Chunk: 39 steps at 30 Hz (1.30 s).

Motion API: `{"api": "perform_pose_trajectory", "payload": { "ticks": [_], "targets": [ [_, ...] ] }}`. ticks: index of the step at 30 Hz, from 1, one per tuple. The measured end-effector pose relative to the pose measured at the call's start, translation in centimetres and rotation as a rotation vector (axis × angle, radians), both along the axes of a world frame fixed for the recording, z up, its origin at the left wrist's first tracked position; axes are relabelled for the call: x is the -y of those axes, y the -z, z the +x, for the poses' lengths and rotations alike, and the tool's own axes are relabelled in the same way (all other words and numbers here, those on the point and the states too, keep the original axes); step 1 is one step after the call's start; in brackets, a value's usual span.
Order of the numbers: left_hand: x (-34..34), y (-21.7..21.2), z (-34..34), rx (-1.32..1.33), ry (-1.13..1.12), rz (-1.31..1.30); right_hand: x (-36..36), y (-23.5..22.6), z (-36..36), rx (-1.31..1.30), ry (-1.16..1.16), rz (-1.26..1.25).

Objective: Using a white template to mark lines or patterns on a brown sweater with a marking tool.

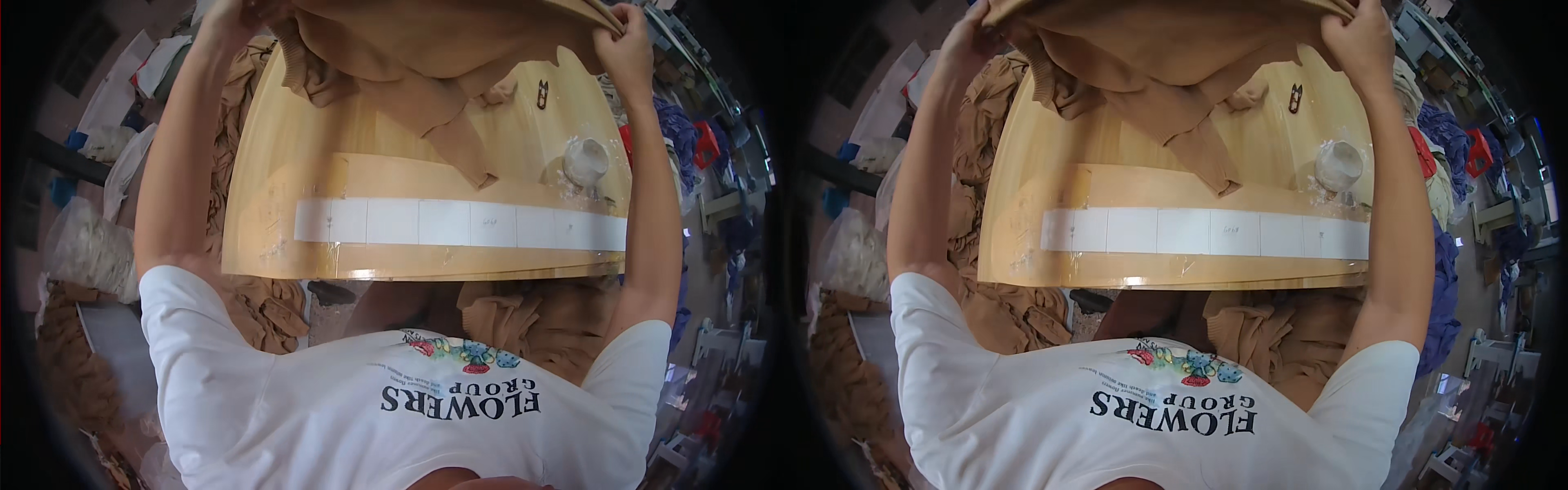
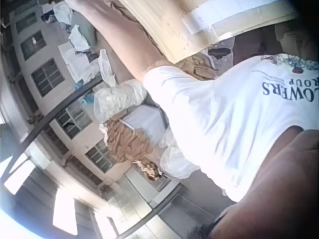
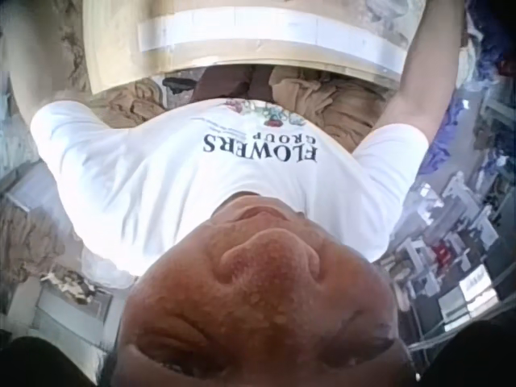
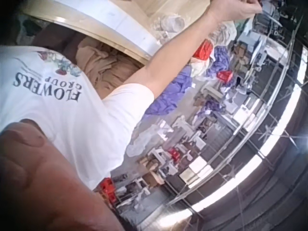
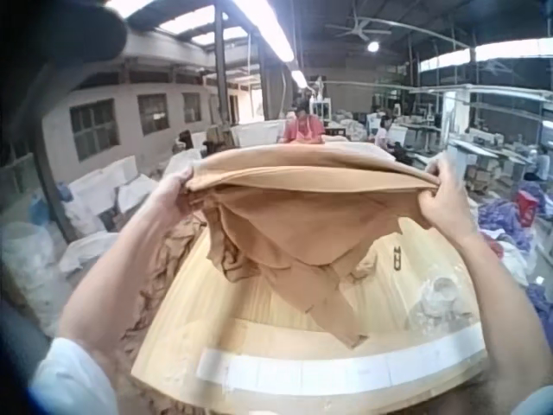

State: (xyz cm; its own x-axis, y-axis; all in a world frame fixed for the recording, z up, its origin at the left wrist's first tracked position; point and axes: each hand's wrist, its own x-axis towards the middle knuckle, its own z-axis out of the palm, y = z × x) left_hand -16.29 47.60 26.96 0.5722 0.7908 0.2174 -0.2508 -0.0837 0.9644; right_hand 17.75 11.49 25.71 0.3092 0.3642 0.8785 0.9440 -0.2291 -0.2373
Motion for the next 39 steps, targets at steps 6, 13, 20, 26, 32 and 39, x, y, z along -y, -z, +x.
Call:
{"api": "perform_pose_trajectory", "payload": {
  "ticks": [6, 13, 20, 26, 32, 39],
  "targets": [
    [12.0, 15.6, -2.2, -0.616, 0.188, -0.602, 10.3, 14.9, -3.0, 0.01, -0.161, -0.502],
    [13.1, 18.6, -3.9, -0.744, 0.248, -0.647, 15.7, 22.3, -6.4, -0.49, 0.05, -0.415],
    [13.2, 18.7, -5.1, -0.762, 0.239, -0.616, 12.4, 23.4, -6.8, -0.633, 0.034, -0.41],
    [13.6, 19.4, -6.4, -0.706, 0.228, -0.62, 13.4, 21.4, -8.2, -0.374, -0.007, -0.831],
    [14.2, 19.8, -7.1, -0.734, 0.162, -0.343, 14.1, 19.4, -7.7, -0.022, 0.034, -0.629],
    [15.8, 21.1, -9.6, -0.691, 0.187, -0.318, 16.7, 22.2, -8.7, 0.111, 0.133, -0.648]
  ]
}}
